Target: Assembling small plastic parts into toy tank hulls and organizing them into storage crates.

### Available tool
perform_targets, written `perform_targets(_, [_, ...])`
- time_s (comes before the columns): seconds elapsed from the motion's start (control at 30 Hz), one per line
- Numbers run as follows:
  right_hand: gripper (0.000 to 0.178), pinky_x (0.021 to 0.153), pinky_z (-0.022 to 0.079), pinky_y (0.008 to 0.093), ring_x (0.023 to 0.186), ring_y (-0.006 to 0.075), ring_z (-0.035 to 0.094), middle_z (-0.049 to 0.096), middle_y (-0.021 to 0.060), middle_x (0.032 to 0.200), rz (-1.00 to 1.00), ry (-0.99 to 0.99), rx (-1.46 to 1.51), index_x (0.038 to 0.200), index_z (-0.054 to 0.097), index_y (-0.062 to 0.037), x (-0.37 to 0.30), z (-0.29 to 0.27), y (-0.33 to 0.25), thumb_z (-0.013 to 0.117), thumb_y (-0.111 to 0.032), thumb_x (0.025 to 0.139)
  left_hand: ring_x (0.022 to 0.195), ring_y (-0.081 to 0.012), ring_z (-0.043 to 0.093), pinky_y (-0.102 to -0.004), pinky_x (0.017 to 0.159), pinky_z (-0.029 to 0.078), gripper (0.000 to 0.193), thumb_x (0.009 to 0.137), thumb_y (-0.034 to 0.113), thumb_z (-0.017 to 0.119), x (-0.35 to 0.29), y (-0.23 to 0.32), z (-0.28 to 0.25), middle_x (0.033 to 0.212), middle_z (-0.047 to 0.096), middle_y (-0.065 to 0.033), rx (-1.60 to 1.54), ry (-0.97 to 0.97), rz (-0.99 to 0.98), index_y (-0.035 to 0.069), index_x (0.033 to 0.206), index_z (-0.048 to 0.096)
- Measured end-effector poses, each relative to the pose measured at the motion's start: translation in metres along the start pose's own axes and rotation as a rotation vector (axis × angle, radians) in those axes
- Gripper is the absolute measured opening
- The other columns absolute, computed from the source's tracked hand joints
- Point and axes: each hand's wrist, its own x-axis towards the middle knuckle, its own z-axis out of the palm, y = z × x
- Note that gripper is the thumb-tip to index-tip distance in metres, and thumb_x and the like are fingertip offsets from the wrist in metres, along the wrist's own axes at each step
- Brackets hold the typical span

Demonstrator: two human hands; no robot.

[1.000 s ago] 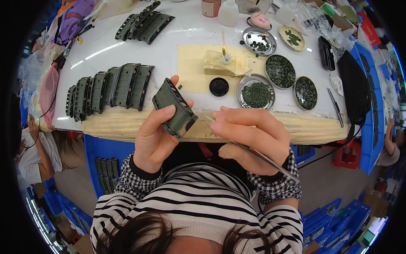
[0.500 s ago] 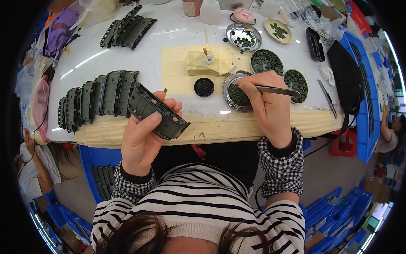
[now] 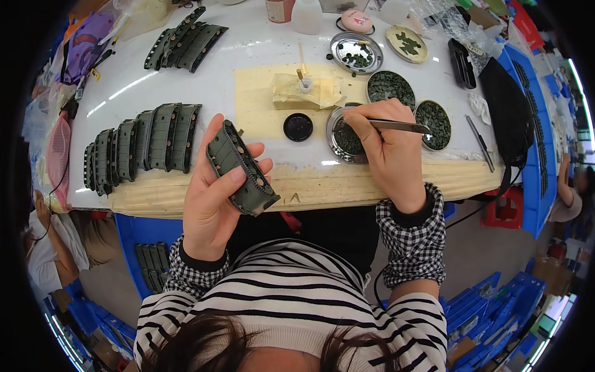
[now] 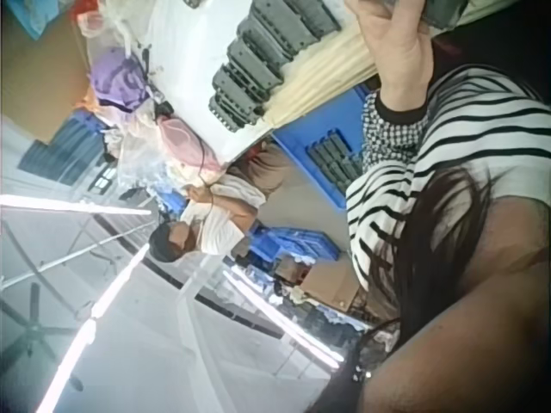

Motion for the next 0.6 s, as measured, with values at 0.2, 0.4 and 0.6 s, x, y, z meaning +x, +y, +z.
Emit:
perform_targets(0.2, [0.017,0.071,0.044,0.0322,0.078,0.0220,0.058,0.068,0.0097,0.086,0.003,-0.008,-0.045,0.091,0.071,-0.0001,0.000,-0.001,0.001,0.060,-0.014,0.095,0.116,-0.0315,0.061,-0.0413,0.092,0.058,0.058,0.096,-0.002,0.051,0.000,0.000,0.001,0.135,0.048,-0.0182,0.010,-0.088,0.056,0.015,0.148,0.029])
perform_targets(0.4, [0.015,0.070,0.042,0.0343,0.074,0.0230,0.056,0.067,0.0073,0.082,-0.031,0.054,0.021,0.089,0.071,-0.0033,0.001,0.002,0.002,0.064,-0.016,0.092,0.112,-0.0331,0.063,-0.0430,0.090,0.058,0.019,0.105,0.019,0.041,0.003,-0.006,-0.004,0.136,0.049,-0.0198,0.059,-0.094,0.055,0.006,0.115,0.050])
perform_targets(0.6, [0.025,0.074,0.042,0.0311,0.078,0.0171,0.054,0.068,0.0056,0.086,-0.007,-0.028,0.725,0.091,0.072,-0.0017,0.001,0.004,-0.043,0.056,-0.020,0.099,0.110,-0.0336,0.064,-0.0419,0.087,0.058,0.028,0.107,0.028,0.034,0.005,-0.006,0.009,0.121,0.056,-0.0188,0.042,-0.187,-0.138,0.005,0.099,0.047])
